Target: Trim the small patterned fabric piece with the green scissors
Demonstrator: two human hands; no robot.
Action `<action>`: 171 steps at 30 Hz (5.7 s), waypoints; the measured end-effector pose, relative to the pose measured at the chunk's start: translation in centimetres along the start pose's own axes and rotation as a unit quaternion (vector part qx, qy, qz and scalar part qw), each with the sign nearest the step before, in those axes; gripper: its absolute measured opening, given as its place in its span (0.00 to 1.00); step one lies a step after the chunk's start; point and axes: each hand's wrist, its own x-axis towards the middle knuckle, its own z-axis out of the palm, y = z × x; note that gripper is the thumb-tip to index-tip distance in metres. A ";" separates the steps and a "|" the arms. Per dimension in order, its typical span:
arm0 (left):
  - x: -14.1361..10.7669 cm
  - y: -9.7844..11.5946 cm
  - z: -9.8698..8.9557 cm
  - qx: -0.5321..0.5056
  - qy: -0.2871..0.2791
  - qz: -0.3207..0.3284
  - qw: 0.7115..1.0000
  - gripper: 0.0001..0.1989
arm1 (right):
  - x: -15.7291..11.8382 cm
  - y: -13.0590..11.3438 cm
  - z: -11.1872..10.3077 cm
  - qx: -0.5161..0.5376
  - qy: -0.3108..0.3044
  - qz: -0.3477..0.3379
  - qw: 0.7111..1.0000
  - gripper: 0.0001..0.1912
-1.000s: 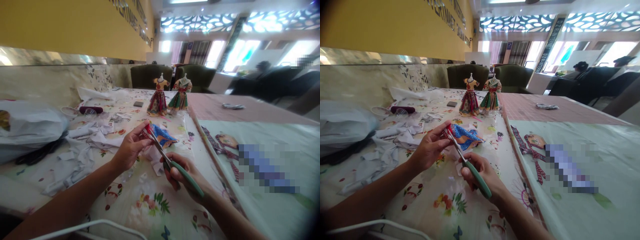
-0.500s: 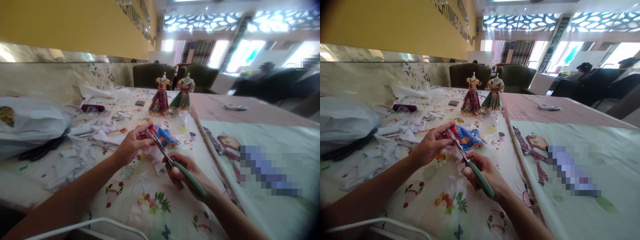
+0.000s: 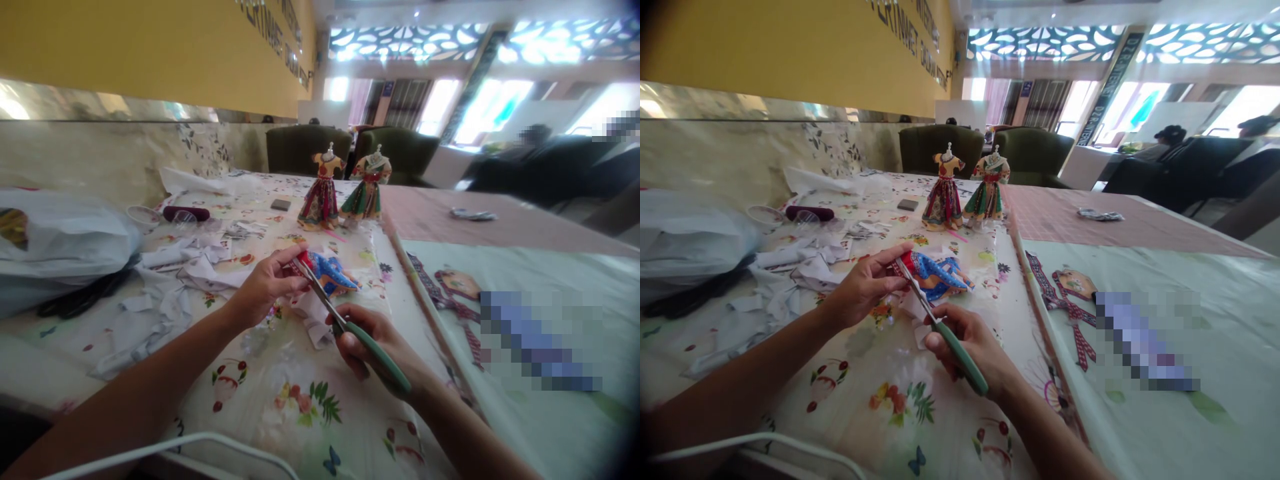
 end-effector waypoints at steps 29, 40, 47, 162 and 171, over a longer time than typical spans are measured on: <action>-0.1 0.6 0.2 0.005 0.011 -0.027 1.000 0.41 | -0.1 -0.6 -0.8 -0.058 -0.013 0.007 0.998 0.32; -0.1 0.5 0.0 0.023 0.002 -0.028 0.999 0.43 | -0.1 -0.8 -0.3 -0.029 -0.013 0.026 0.999 0.28; -0.1 0.4 -0.2 0.029 0.002 -0.024 0.999 0.42 | -0.1 -0.7 -0.2 -0.014 0.004 0.037 0.999 0.28; 0.4 -0.5 -0.2 0.095 0.115 0.070 0.986 0.41 | 0.1 0.6 0.3 0.000 0.003 0.051 0.999 0.29; 0.5 -0.3 -0.7 0.126 0.086 0.075 0.985 0.40 | 0.1 0.2 0.4 -0.001 0.011 0.062 0.998 0.28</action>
